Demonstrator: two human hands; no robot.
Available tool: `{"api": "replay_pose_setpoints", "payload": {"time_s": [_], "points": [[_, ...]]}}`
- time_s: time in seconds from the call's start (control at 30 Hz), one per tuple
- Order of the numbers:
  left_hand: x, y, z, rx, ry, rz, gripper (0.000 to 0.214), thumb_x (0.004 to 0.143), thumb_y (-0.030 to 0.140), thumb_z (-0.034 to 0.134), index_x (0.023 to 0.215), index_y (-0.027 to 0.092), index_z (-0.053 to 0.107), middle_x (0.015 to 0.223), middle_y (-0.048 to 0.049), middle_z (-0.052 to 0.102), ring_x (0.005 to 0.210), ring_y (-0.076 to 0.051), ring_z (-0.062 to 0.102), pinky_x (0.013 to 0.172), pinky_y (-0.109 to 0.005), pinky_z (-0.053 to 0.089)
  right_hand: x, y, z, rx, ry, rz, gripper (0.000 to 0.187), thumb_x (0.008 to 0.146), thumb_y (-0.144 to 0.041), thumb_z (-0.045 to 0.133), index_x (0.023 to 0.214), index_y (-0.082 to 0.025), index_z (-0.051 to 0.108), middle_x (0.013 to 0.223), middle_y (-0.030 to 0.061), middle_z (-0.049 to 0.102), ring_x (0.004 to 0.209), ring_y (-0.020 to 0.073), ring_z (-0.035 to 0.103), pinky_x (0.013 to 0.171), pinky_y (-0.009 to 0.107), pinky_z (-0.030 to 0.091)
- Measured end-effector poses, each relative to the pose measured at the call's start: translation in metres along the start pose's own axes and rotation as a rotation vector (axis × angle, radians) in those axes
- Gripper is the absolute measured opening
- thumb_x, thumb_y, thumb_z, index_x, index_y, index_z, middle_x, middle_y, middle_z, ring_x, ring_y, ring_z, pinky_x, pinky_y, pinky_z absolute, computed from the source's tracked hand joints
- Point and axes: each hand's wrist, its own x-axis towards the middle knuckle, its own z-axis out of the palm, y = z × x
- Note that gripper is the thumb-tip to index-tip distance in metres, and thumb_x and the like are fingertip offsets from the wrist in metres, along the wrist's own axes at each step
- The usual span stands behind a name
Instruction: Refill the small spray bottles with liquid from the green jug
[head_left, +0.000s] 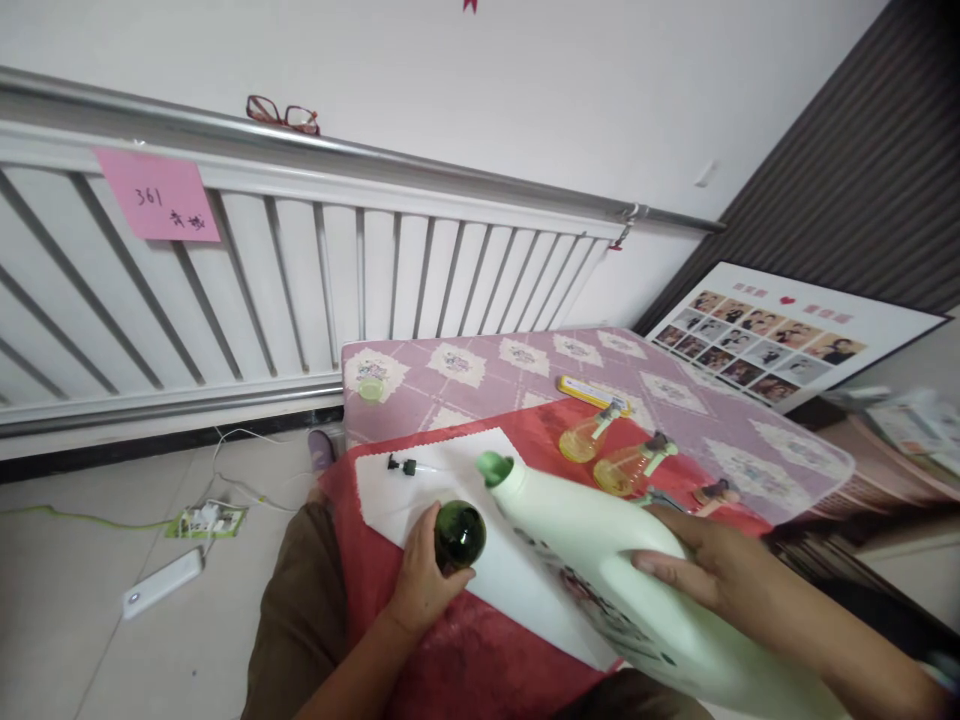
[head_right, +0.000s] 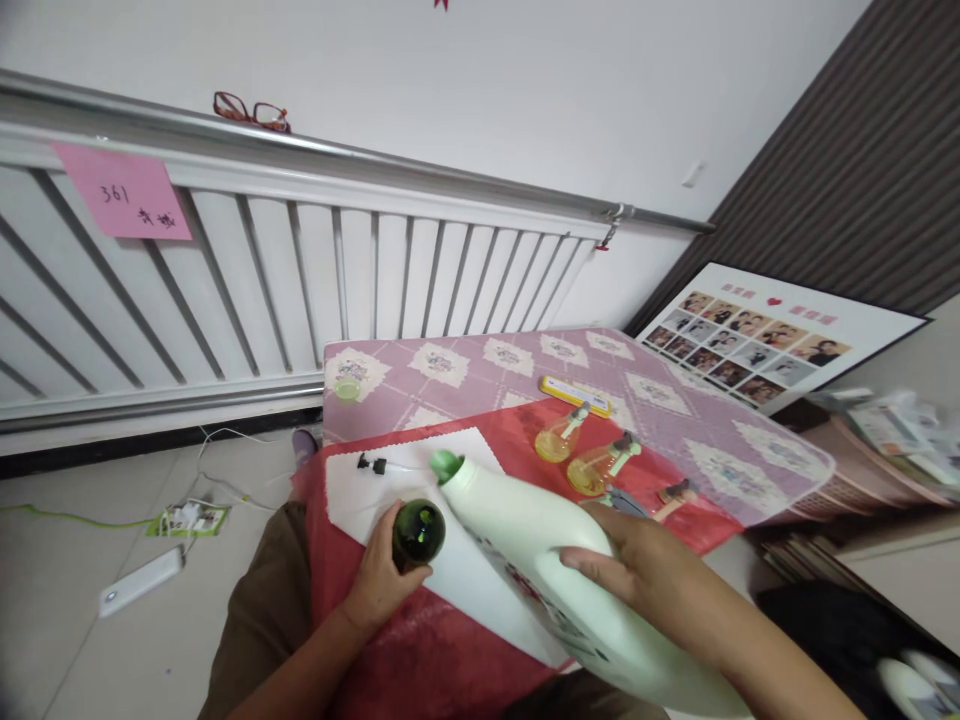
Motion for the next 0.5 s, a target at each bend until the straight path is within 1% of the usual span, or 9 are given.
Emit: {"api": "replay_pose_setpoints", "payload": {"time_s": [0.07, 0.1, 0.17, 0.23, 0.3, 0.37, 0.4, 0.5], "points": [[0.0, 0.0, 0.0, 0.007, 0.004, -0.003, 0.095, 0.06, 0.022, 0.075, 0.141, 0.019, 0.026, 0.143, -0.014, 0.041, 0.135, -0.031, 0.037, 0.114, -0.051, 0.028, 0.0, 0.008, 0.007, 0.067, 0.005, 0.039, 0.032, 0.075, -0.054, 0.055, 0.089, -0.029, 0.069, 0.085, 0.0006, 0.076, 0.073, 0.0274, 0.07, 0.061, 0.033, 0.055], [0.0, 0.0, 0.001, 0.011, 0.008, -0.004, 0.096, 0.06, 0.022, 0.074, 0.142, 0.019, 0.025, 0.144, -0.0143, 0.041, 0.135, -0.031, 0.037, 0.114, -0.05, 0.028, 0.001, 0.012, 0.012, 0.081, 0.047, 0.068, 0.033, 0.076, -0.054, 0.054, 0.09, -0.027, 0.068, 0.086, 0.0027, 0.075, 0.073, 0.0273, 0.069, 0.062, 0.034, 0.054], [-0.001, 0.0, 0.001, 0.021, 0.015, -0.003, 0.096, 0.06, 0.023, 0.074, 0.142, 0.018, 0.024, 0.144, -0.0148, 0.041, 0.135, -0.031, 0.037, 0.114, -0.049, 0.029, 0.004, 0.023, 0.027, 0.073, 0.169, 0.13, 0.036, 0.076, -0.056, 0.054, 0.086, -0.023, 0.064, 0.075, 0.0046, 0.073, 0.066, 0.0256, 0.067, 0.058, 0.034, 0.052], [-0.001, -0.001, 0.002, 0.033, 0.02, 0.0, 0.096, 0.061, 0.023, 0.073, 0.142, 0.018, 0.023, 0.144, -0.0149, 0.04, 0.135, -0.031, 0.037, 0.114, -0.049, 0.029, 0.01, 0.034, 0.046, 0.076, 0.285, 0.18, 0.039, 0.075, -0.058, 0.052, 0.082, -0.022, 0.061, 0.06, 0.0019, 0.066, 0.056, 0.0237, 0.062, 0.054, 0.033, 0.049], [-0.001, -0.002, 0.003, 0.044, 0.022, 0.004, 0.095, 0.061, 0.022, 0.073, 0.142, 0.017, 0.024, 0.145, -0.0153, 0.039, 0.135, -0.031, 0.037, 0.114, -0.049, 0.028, 0.016, 0.046, 0.07, 0.125, 0.408, 0.209, 0.038, 0.074, -0.058, 0.052, 0.081, -0.022, 0.061, 0.054, -0.0007, 0.062, 0.053, 0.0227, 0.06, 0.054, 0.033, 0.047], [-0.001, -0.003, 0.003, 0.054, 0.025, 0.011, 0.094, 0.061, 0.021, 0.073, 0.141, 0.017, 0.025, 0.145, -0.0158, 0.038, 0.136, -0.032, 0.036, 0.114, -0.05, 0.027, 0.02, 0.055, 0.095, 0.203, 0.534, 0.216, 0.034, 0.075, -0.055, 0.052, 0.077, -0.022, 0.059, 0.058, -0.001, 0.062, 0.055, 0.0217, 0.06, 0.056, 0.032, 0.047], [-0.001, -0.004, 0.004, 0.058, 0.03, 0.016, 0.094, 0.061, 0.021, 0.073, 0.141, 0.018, 0.025, 0.145, -0.0159, 0.038, 0.136, -0.032, 0.035, 0.114, -0.051, 0.027, 0.021, 0.059, 0.107, 0.222, 0.575, 0.222, 0.032, 0.075, -0.054, 0.051, 0.075, -0.023, 0.058, 0.06, -0.0004, 0.062, 0.058, 0.0217, 0.06, 0.058, 0.033, 0.047], [-0.001, -0.005, 0.005, 0.053, 0.047, 0.039, 0.094, 0.061, 0.018, 0.072, 0.142, 0.019, 0.024, 0.144, -0.0148, 0.039, 0.135, -0.032, 0.037, 0.114, -0.051, 0.028, 0.019, 0.068, 0.138, 0.254, 0.652, 0.256, 0.032, 0.077, -0.054, 0.048, 0.071, -0.023, 0.053, 0.065, 0.0018, 0.061, 0.065, 0.0238, 0.06, 0.062, 0.036, 0.048]]}}
